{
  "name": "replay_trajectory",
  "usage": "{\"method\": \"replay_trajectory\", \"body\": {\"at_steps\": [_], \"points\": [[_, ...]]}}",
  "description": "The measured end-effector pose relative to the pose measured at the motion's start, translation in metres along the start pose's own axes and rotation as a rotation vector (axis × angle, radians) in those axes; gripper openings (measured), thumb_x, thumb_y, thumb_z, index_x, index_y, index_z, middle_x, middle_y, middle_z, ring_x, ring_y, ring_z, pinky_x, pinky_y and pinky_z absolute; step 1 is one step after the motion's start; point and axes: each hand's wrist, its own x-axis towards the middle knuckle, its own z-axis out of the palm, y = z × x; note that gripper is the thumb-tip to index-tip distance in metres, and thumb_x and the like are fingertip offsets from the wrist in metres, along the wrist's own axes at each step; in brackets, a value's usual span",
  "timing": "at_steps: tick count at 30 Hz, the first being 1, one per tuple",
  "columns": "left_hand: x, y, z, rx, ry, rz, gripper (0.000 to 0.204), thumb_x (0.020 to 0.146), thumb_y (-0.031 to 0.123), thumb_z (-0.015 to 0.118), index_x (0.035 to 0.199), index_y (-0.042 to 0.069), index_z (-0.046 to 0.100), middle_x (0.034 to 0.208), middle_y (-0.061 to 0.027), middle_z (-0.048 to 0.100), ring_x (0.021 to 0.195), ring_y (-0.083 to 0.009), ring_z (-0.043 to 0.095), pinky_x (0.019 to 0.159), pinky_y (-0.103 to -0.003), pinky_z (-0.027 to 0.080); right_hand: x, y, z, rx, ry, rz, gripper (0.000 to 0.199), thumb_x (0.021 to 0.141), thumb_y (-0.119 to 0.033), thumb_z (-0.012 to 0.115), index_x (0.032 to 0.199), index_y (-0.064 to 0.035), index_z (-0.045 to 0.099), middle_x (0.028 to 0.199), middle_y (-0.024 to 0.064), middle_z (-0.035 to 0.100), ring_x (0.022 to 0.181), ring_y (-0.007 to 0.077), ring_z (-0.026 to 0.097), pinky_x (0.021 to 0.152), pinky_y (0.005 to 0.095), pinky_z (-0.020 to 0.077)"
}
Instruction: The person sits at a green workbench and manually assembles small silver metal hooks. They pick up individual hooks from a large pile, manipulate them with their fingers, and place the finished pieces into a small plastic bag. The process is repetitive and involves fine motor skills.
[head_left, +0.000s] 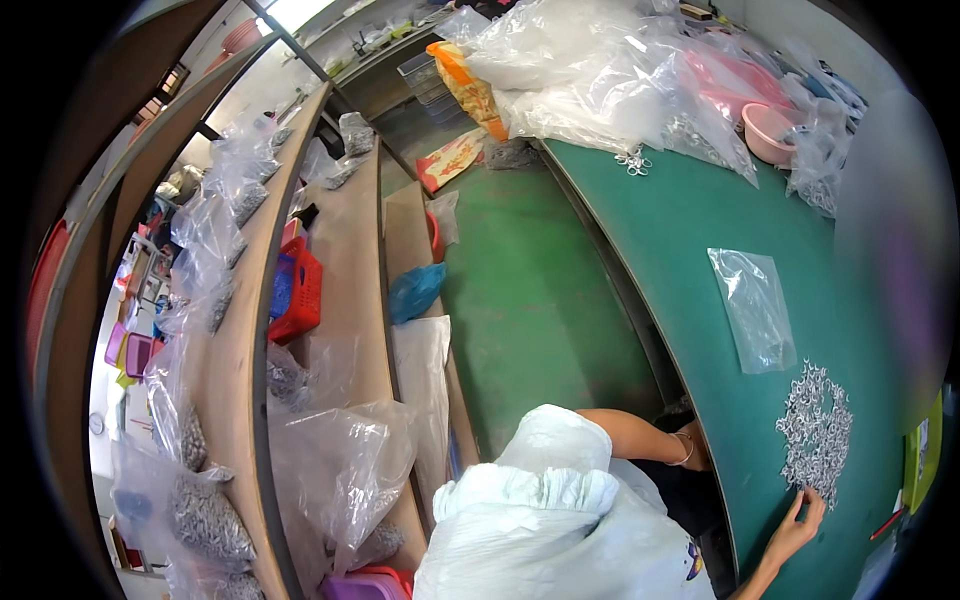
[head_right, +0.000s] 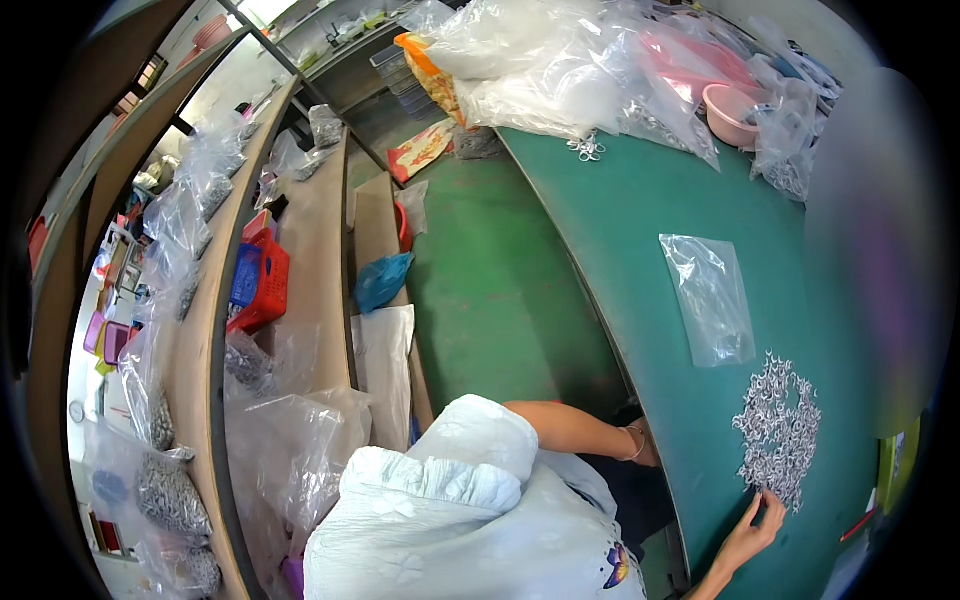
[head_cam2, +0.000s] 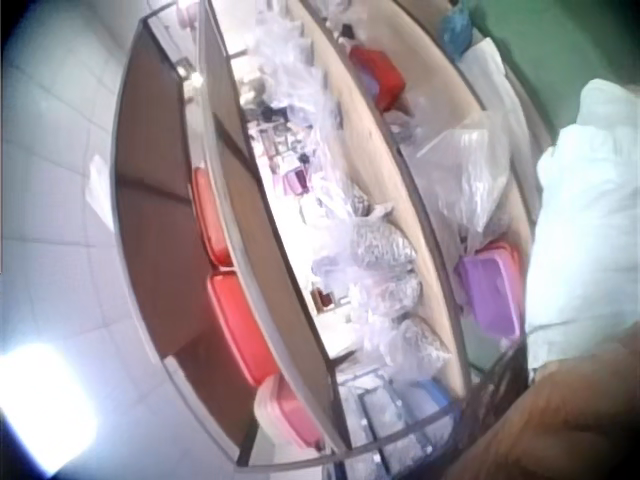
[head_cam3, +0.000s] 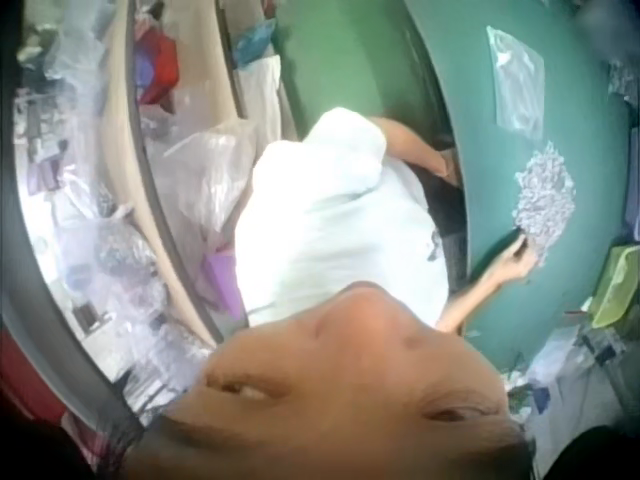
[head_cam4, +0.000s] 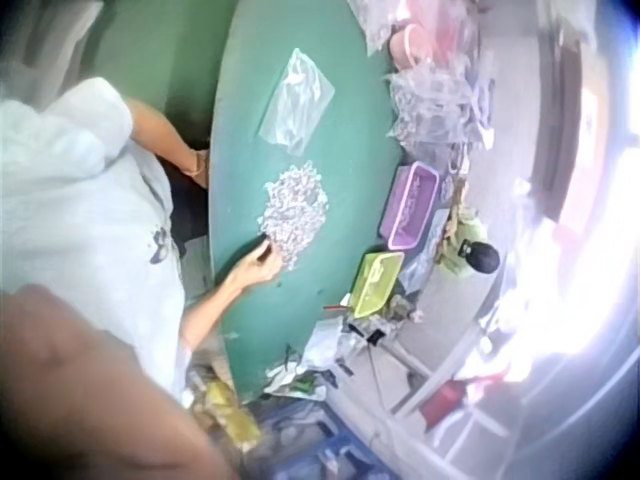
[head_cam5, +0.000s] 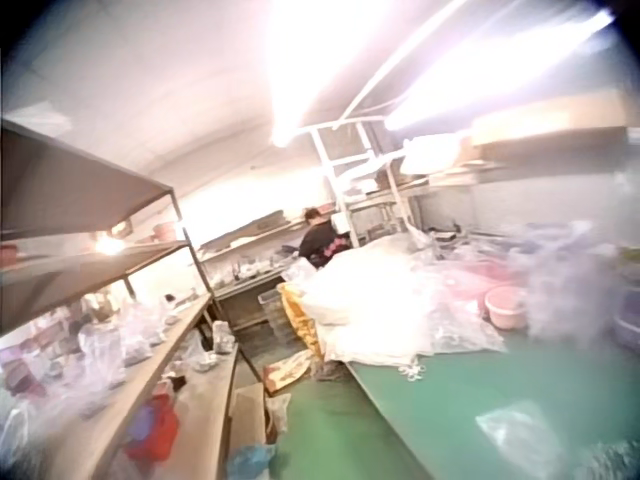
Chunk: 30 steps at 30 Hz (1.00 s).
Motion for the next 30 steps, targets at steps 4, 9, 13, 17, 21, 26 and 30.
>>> {"method": "replay_trajectory", "body": {"at_steps": [4,9,13,17,21,26,30], "points": [[0.008,-0.018,0.073,-0.180,0.450,-0.055,0.041,0.085,0.029,0.041,0.122,0.012,0.048,0.125,-0.0108,0.047,0.114,-0.0303,0.044,0.097,-0.040,0.034,-0.016,0.004,0.002,0.013,-0.024,0.139,0.006,0.081,-0.003,0.057,0.083,0.0036,0.056,0.079,0.0127,0.056,0.077,0.0267,0.052,0.073,0.0360,0.0414],[0.012,0.002,0.070,-0.273,0.491,0.095,0.042,0.079,0.030,0.049,0.116,0.011,0.051,0.119,-0.0140,0.050,0.110,-0.0340,0.045,0.093,-0.046,0.035,-0.019,0.002,-0.020,-0.086,0.063,0.097,0.011,0.081,-0.003,0.056,0.090,0.0036,0.059,0.087,0.0150,0.059,0.081,0.0279,0.056,0.075,0.0335,0.0436],[-0.019,-0.014,0.059,-0.091,0.020,-0.086,0.063,0.074,0.036,0.061,0.126,0.005,0.040,0.128,-0.0218,0.037,0.118,-0.0389,0.034,0.100,-0.049,0.025,-0.005,-0.012,-0.011,0.028,0.090,0.173,0.007,0.078,-0.001,0.057,0.083,0.0025,0.061,0.082,0.0140,0.061,0.078,0.0259,0.058,0.072,0.0311,0.0445],[-0.040,0.009,0.016,-0.012,0.089,0.088,0.067,0.073,0.029,0.065,0.128,0.004,0.037,0.129,-0.0214,0.034,0.121,-0.0416,0.027,0.100,-0.053,0.020,-0.008,0.005,0.001,0.221,0.158,0.361,0.008,0.076,-0.001,0.062,0.083,0.0006,0.062,0.079,0.0104,0.061,0.071,0.0173,0.057,0.065,0.0269,0.0441],[-0.060,0.051,-0.013,-0.642,-0.159,0.378,0.038,0.078,0.012,0.062,0.112,-0.001,0.052,0.107,-0.0175,0.055,0.090,-0.0262,0.059,0.080,-0.032,0.048,-0.025,-0.009,-0.014,0.612,0.151,0.630,0.012,0.078,-0.002,0.062,0.090,0.0009,0.062,0.080,0.0032,0.062,0.073,0.0070,0.055,0.064,0.0211,0.0426],[-0.045,0.088,-0.076,-1.072,-0.048,0.317,0.027,0.078,-0.001,0.059,0.106,0.000,0.058,0.087,-0.0088,0.062,0.072,-0.0113,0.058,0.063,-0.022,0.046,-0.034,-0.042,-0.015,1.159,0.160,0.778,0.016,0.081,-0.004,0.061,0.096,0.0028,0.061,0.087,0.0096,0.063,0.076,0.0100,0.057,0.066,0.0209,0.0438],[-0.026,0.105,-0.091,-1.374,0.233,0.080,0.029,0.075,-0.010,0.059,0.104,-0.004,0.057,0.090,-0.0090,0.059,0.079,-0.0116,0.056,0.071,-0.024,0.047,-0.037,-0.064,-0.014,1.405,0.163,0.836,0.012,0.081,-0.003,0.059,0.093,0.0022,0.060,0.088,0.0114,0.064,0.078,0.0150,0.058,0.070,0.0251,0.0452]]}}
